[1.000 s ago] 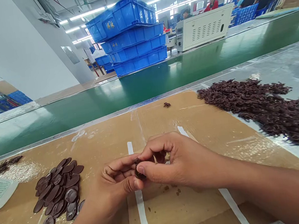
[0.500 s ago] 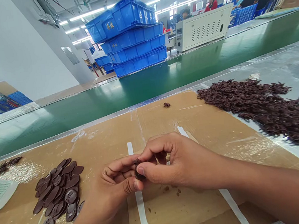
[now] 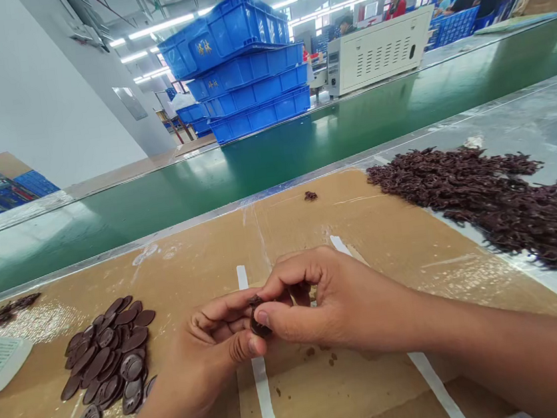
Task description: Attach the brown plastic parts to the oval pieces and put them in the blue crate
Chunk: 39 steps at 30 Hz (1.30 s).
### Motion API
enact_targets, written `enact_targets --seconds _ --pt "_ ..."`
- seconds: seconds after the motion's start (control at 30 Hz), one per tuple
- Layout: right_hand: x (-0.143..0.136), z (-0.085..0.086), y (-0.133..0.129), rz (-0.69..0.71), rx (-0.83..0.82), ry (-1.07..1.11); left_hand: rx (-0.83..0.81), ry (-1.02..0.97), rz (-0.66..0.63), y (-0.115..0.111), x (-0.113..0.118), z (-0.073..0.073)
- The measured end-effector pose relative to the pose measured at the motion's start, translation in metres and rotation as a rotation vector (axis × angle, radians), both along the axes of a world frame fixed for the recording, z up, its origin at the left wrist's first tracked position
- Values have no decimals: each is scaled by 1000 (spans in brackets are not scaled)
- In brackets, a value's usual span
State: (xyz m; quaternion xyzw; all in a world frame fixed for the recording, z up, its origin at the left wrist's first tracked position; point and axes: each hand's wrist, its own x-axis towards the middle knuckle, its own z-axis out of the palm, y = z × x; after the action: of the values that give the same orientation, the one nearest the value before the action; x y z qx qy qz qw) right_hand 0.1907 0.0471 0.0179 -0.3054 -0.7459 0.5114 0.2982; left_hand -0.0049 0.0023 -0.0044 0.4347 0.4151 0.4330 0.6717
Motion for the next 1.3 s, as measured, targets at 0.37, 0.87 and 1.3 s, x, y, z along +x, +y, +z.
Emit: enact_targets --seconds 0.37,0.87,1.3 --pt "-1 0 1 -12 -2 17 -2 -9 -2 -1 -1 0" --pt "-1 -3 0 -20 8 -11 -2 -4 -11 -1 -2 -1" --pt "-2 -2 0 -30 25 -7 5 7 -8 0 -1 -1"
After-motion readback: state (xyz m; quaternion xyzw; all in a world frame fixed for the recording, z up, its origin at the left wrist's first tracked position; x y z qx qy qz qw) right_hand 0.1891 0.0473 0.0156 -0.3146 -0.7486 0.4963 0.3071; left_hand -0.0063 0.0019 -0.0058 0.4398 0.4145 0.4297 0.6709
